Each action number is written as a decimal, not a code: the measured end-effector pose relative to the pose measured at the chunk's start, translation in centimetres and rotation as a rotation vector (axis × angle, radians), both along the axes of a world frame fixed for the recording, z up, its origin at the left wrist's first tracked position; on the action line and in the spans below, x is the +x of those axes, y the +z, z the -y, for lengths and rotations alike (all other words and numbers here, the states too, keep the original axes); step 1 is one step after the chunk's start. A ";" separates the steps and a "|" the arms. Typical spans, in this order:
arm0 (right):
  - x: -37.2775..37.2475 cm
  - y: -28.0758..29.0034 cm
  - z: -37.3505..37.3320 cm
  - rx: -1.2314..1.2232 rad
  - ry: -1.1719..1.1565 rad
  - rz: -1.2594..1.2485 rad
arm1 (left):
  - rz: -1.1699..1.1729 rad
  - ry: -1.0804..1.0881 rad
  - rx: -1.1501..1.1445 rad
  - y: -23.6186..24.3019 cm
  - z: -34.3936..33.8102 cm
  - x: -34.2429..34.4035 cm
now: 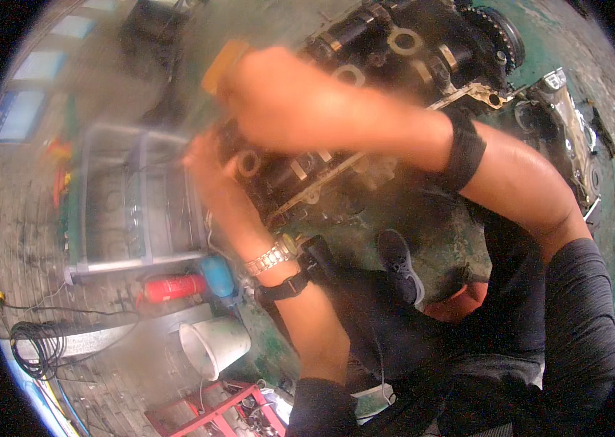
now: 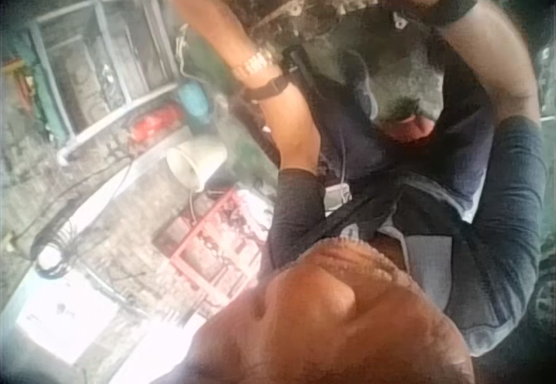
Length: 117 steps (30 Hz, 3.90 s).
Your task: The person measures an engine component using a thickness gauge and a wrench, sliding the gauge between parts of the cylinder head.
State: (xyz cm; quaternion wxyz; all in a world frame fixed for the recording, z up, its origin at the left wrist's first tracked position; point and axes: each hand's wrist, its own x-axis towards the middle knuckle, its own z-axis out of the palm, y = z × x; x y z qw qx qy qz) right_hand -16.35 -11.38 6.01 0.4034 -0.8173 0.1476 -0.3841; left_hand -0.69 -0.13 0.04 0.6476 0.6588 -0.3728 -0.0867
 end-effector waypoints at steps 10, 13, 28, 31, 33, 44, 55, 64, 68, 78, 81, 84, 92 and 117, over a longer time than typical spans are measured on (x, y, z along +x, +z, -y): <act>0.2 -0.2 3.8 0.474 0.064 -0.055 | 0.047 0.005 0.015 0.5 -0.2 -0.7; 0.4 -0.6 3.7 0.496 0.091 -0.014 | 0.053 0.006 0.013 0.6 -0.2 -0.7; 1.5 -1.3 4.0 0.616 0.177 0.039 | 0.064 0.010 0.007 0.5 -0.3 -0.8; 1.9 -1.4 3.9 0.628 0.113 0.005 | 0.063 0.026 0.031 0.4 -0.1 -0.6; 2.1 -1.5 3.9 0.623 0.089 0.003 | 0.079 0.029 0.032 0.3 0.0 -0.6; 2.5 -1.8 4.1 0.468 0.025 -0.067 | 0.111 0.036 0.041 0.6 -0.3 -1.0; 3.0 -2.6 4.7 0.264 -0.055 -0.142 | 0.117 0.004 0.050 0.6 -0.3 -0.6; 2.2 -2.6 4.2 0.031 -0.146 -0.135 | 0.120 0.023 0.072 0.1 0.0 -0.2; 2.1 -2.5 4.1 0.010 -0.138 -0.159 | 0.102 0.019 0.069 0.0 0.0 0.0; 1.5 -2.6 3.8 -0.100 -0.145 -0.196 | 0.131 0.024 0.053 0.6 -0.3 -1.0; 1.5 -2.5 3.8 -0.137 -0.154 -0.219 | 0.117 0.021 0.052 0.6 -0.2 -1.0; 1.4 -2.4 3.6 -0.177 -0.169 -0.256 | 0.095 0.008 0.052 0.6 0.1 -0.6; 0.7 -1.8 2.8 -0.198 -0.172 -0.351 | 0.146 0.013 0.082 0.8 -0.2 -0.7; -0.8 -0.5 -0.7 -0.551 -0.114 -0.393 | 0.074 0.026 0.096 0.7 0.1 -0.3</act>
